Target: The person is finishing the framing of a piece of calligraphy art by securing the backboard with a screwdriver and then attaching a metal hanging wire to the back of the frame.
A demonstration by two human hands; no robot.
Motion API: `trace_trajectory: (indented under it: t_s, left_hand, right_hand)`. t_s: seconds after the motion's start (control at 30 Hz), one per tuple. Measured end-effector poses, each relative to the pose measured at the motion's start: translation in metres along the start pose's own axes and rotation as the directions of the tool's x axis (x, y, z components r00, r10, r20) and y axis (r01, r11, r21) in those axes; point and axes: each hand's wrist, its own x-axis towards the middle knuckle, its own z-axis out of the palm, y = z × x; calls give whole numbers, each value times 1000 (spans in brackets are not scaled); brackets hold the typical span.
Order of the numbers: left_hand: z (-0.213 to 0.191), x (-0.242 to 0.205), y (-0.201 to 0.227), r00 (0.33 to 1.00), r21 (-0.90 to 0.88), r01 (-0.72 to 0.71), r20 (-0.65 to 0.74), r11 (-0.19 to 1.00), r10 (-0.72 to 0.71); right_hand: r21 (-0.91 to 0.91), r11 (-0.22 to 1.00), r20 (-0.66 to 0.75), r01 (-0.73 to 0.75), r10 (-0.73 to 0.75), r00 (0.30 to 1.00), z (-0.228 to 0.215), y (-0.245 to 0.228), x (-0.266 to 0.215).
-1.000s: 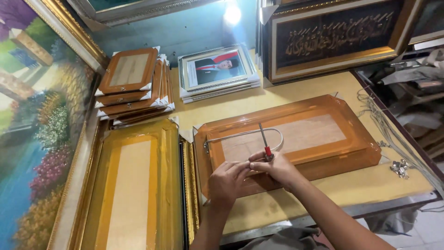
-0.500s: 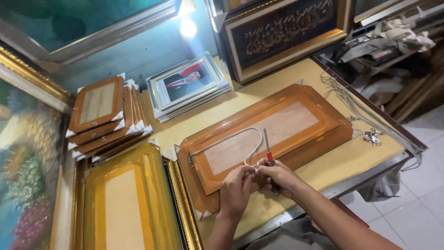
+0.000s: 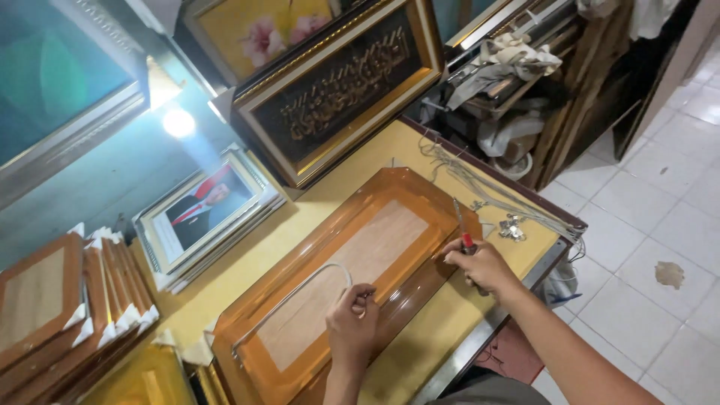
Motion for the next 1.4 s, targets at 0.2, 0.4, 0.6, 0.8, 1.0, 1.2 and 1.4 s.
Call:
trace_trajectory:
  t_s: [0.2,0.4,0.6,0.8,1.0,1.2,1.4]
  left_hand:
    - [30,30,37,909,-136,414,123,900,-399]
    - [65,48,17,904,28,420,69,907,-421]
    - [77,54,-7,912,-64,411,56,910,-407]
    - [74,52,-7,839,-323,494,-66,807,-540]
    - [67,49,-13,847,-484,430,-77,762,-526]
    - [41,43,-3,903,-294,415,20,861,-428]
    - [-19,21,-44,752,-14,578,-380,816,-539]
  right_hand:
    - [-292,956,-222,42,-110,969,-77,15,69]
    - [-339,937,-208,-82,10,978,-100,-24,93]
    - [-507,862,-102,28,-92,991,-96,-21,146]
    - [-592,806,-60,23,-73,996,-89,-26,151]
    - [-461,885,-57,-66,44,997,-72,-67,105]
    - [-437,888,151,142,-84,985,-24,-84,60]
    - [-617,707,438,346,-56,897,36,-64,32]
